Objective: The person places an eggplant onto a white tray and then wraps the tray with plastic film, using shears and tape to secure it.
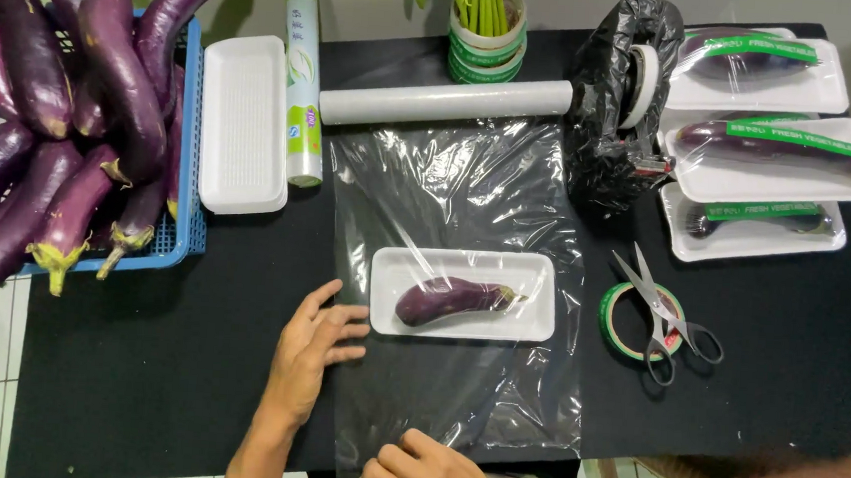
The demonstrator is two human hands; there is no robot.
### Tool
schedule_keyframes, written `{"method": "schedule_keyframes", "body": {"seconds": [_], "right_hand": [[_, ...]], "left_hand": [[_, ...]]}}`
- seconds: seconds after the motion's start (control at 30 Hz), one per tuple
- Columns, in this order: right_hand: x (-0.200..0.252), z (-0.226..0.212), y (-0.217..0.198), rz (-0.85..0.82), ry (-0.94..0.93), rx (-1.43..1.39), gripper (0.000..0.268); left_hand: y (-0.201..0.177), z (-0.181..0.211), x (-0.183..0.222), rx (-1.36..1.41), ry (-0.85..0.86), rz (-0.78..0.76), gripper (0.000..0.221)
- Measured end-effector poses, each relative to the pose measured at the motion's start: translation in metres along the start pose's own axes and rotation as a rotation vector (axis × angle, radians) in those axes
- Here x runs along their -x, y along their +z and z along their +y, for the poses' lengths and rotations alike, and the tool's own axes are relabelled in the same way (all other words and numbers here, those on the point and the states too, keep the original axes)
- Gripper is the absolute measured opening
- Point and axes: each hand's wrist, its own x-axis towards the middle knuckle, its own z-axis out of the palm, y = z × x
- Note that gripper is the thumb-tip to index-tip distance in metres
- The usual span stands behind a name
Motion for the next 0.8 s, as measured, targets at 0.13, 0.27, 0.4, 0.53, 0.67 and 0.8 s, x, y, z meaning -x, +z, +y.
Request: {"method": "schedule_keyframes", "body": {"seconds": [0.13,0.27,0.4,0.53,0.67,0.8], "right_hand": [[0.012,0.0,0.003,-0.117,-0.02,-0.031,0.02],[0.022,0.021,-0.035,0.012,0.096,0.038,0.031],[0.034,0.058,-0.102,0.191,0.69,0.111,0.009],[0.031,0.109,-0.125,-0.105,1.556,0.098,0.041],[0.009,0.151,-0.132,-0.16,1.68,-0.049,0.047],[-0.009,0.169,-0.138,-0.254,1.723,-0.057,0.035]], "left_hand": [[0.013,0.007,-0.012,-0.069,-0.013,0.089,0.046],[0.012,-0.008,-0.022,-0.084,0.024,0.14,0.016],[0.013,-0.003,-0.018,-0.152,0.027,0.143,0.013],[0.015,-0.007,-0.018,-0.14,0.045,0.162,0.014],[0.012,-0.018,-0.021,-0.086,0.057,0.166,0.013],[0.013,-0.016,-0.022,-0.07,0.039,0.173,0.012]]}}
